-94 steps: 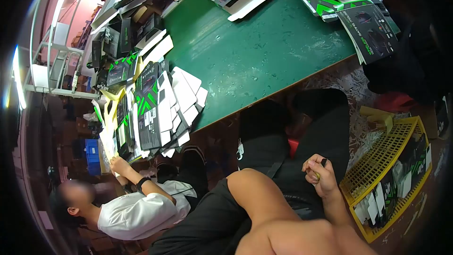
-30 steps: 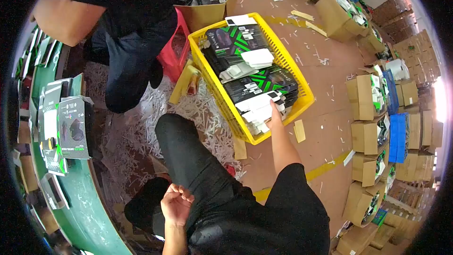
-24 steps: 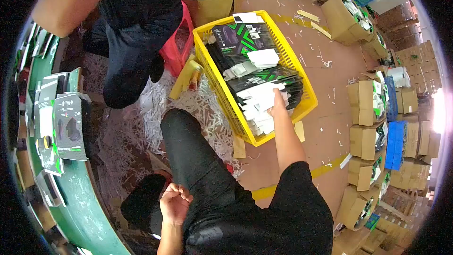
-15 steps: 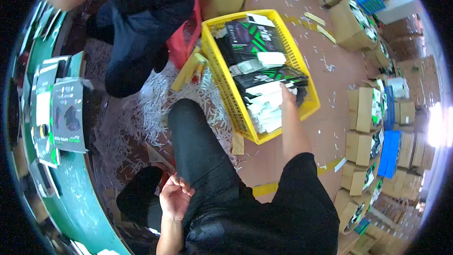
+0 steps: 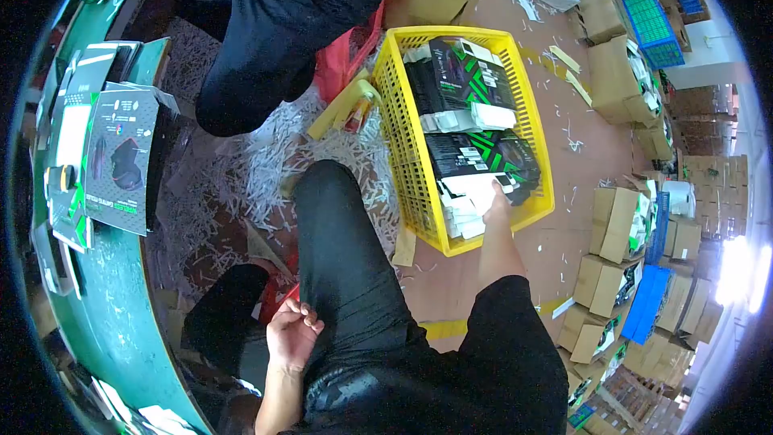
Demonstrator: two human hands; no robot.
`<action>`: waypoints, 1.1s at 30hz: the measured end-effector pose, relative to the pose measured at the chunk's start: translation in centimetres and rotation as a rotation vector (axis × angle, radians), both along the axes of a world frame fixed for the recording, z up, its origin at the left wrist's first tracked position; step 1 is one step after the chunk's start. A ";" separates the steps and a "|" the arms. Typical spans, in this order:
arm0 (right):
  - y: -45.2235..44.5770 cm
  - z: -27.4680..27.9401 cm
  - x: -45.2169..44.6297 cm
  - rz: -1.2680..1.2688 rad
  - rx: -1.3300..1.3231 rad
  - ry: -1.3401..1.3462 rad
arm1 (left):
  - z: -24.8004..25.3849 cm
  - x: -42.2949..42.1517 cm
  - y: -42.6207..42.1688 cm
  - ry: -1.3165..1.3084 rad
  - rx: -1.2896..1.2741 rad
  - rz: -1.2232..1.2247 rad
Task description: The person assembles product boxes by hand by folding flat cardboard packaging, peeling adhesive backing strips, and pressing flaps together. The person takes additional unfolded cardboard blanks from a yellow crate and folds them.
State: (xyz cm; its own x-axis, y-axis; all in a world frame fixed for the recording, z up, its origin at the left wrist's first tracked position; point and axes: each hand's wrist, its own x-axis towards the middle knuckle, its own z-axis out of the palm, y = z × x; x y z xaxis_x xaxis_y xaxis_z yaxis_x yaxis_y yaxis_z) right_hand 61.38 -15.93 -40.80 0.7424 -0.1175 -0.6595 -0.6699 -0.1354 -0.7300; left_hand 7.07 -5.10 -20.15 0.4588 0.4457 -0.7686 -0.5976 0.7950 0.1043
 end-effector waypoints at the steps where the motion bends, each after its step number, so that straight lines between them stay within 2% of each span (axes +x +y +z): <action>1: -0.2 -0.4 0.5 0.003 -0.033 -0.021 | -0.2 0.0 0.0 0.007 0.000 0.001; 2: 0.0 -1.3 0.7 0.014 -0.230 -0.199 | -0.4 0.0 0.0 0.011 -0.001 -0.001; 5: 1.4 -0.6 1.7 -0.059 -0.087 -0.226 | -0.8 0.1 0.0 0.009 -0.019 0.001; 6: 1.7 0.7 2.2 0.052 0.183 -0.145 | -0.8 0.4 0.1 0.005 -0.006 -0.009; 8: 2.0 1.8 3.7 0.145 0.249 0.013 | -0.7 0.9 0.1 0.001 0.008 -0.035; 10: 1.2 1.7 4.3 0.138 0.296 0.115 | -0.7 1.3 -0.1 0.014 -0.007 -0.057; 11: 1.1 1.5 4.2 0.125 0.212 0.147 | -0.9 1.8 0.1 0.011 -0.004 -0.066; 13: -1.2 -2.2 4.4 0.076 0.241 0.149 | -1.1 2.4 0.1 0.007 0.004 -0.076; 16: -1.4 -3.1 1.6 -0.017 0.153 0.013 | -0.5 2.7 0.0 -0.015 0.015 -0.037; 19: -1.5 -3.4 1.9 -0.029 0.246 -0.025 | 0.0 2.8 0.1 -0.001 0.028 -0.050; 20: 0.3 0.4 0.1 -0.030 0.220 -0.045 | 0.0 2.6 0.2 0.007 0.031 -0.062; 24: -0.3 5.4 -2.1 -0.035 0.207 -0.170 | 0.2 2.6 1.2 0.006 0.103 -0.161; 27: -7.2 7.2 -2.3 0.024 0.434 -0.172 | 0.0 3.7 2.0 -0.014 0.213 -0.254; 30: -11.4 15.7 -6.6 0.046 0.401 -0.240 | -0.6 6.2 2.6 -0.014 0.334 -0.380; 33: -14.2 23.0 -11.8 0.074 0.429 -0.353 | -1.4 9.5 3.0 0.031 0.327 -0.436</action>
State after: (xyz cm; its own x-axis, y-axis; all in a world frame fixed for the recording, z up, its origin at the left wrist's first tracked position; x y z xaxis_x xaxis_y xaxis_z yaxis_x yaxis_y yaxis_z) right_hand 49.57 -30.14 -17.76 0.9230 0.1673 -0.3465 -0.3747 0.1855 -0.9084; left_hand 16.60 -2.08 -21.57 0.6337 0.4374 -0.6380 -0.2125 0.8915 0.4001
